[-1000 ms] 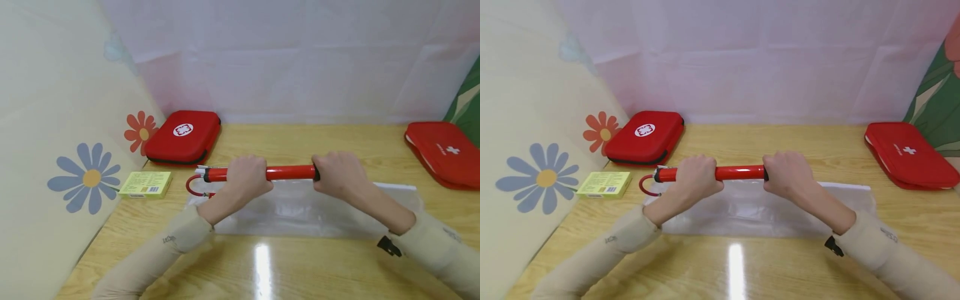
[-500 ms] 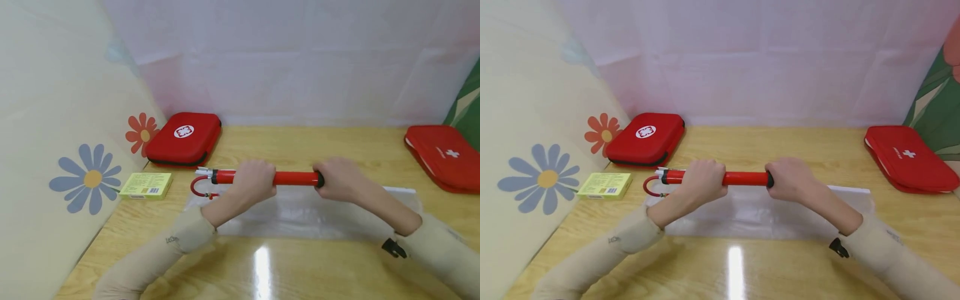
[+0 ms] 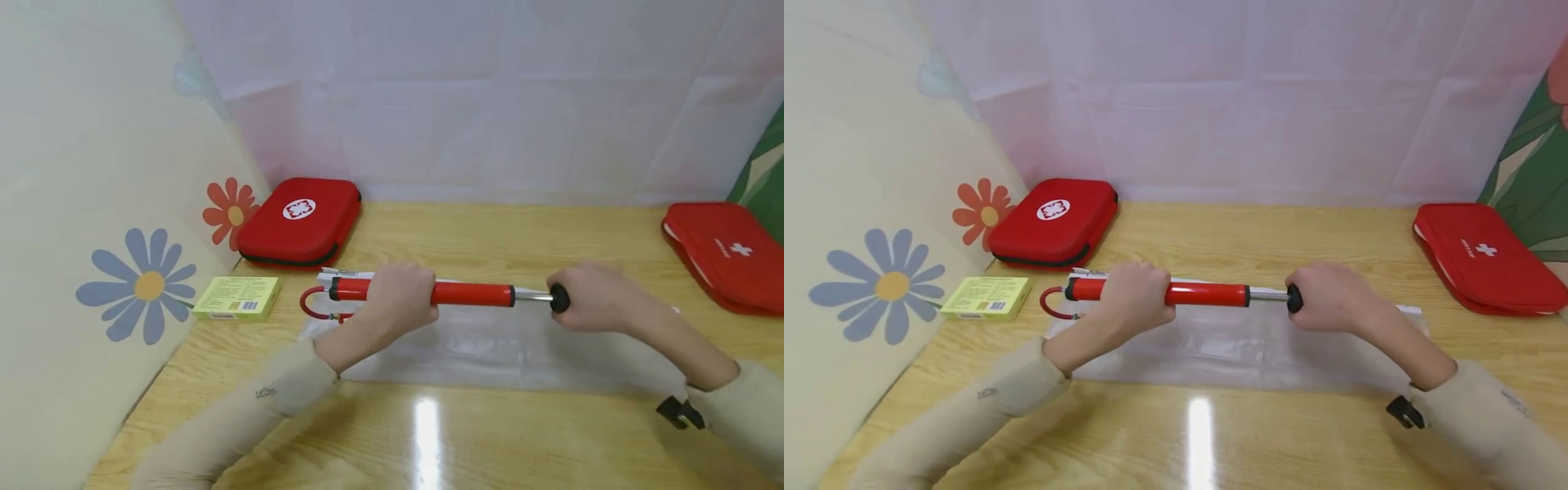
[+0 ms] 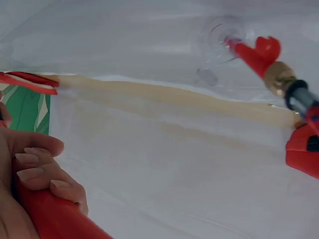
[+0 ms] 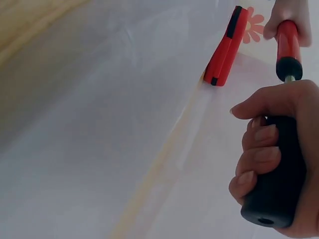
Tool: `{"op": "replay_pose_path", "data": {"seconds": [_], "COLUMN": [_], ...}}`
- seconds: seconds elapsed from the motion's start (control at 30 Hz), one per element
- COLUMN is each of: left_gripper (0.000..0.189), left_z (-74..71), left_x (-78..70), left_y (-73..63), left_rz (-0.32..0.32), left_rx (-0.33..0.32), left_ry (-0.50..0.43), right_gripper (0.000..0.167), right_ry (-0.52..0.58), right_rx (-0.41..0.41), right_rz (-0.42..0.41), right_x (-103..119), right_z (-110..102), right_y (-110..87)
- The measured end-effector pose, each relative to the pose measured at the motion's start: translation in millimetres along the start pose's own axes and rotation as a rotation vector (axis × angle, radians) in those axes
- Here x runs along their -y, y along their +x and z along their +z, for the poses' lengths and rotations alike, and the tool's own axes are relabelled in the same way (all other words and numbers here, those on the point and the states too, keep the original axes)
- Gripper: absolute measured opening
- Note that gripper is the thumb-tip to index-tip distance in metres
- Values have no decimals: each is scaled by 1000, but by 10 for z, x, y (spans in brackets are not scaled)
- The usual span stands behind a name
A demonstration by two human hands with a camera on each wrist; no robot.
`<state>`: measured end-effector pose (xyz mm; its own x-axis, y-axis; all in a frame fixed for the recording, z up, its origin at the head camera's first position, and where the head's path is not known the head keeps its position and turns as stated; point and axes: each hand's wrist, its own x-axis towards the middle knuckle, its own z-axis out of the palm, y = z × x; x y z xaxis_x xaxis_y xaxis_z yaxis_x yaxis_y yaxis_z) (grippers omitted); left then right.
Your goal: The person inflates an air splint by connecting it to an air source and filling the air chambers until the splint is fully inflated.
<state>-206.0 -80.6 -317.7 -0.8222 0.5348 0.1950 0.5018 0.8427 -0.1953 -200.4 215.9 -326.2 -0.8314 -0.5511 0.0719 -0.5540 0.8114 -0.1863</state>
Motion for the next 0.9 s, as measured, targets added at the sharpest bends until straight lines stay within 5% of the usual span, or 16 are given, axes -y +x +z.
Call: {"op": "replay_pose_path", "data": {"seconds": [0.23,0.47,0.63,0.8,0.9], "left_gripper": [19,17,17,20,18], "left_z": [-26,-36,-23,19,34], "left_x": [-158,-214,-96,128,163], "left_y": [43,106,76,16,4], "left_rz": [-26,-17,-18,-97,-87], "left_rx": [8,-30,14,63,55], "left_ry": [-26,-75,-85,-14,-24], "right_gripper": [26,24,25,25,23], "right_ry": [-17,-104,-136,-170,-199], "right_rx": [-8,-132,-222,-264,-247], "right_rz": [-18,-60,-86,7,45], "right_x": [239,370,184,-101,-158], "right_z": [5,33,98,97,77], "right_y": [180,284,183,8,-31]}}
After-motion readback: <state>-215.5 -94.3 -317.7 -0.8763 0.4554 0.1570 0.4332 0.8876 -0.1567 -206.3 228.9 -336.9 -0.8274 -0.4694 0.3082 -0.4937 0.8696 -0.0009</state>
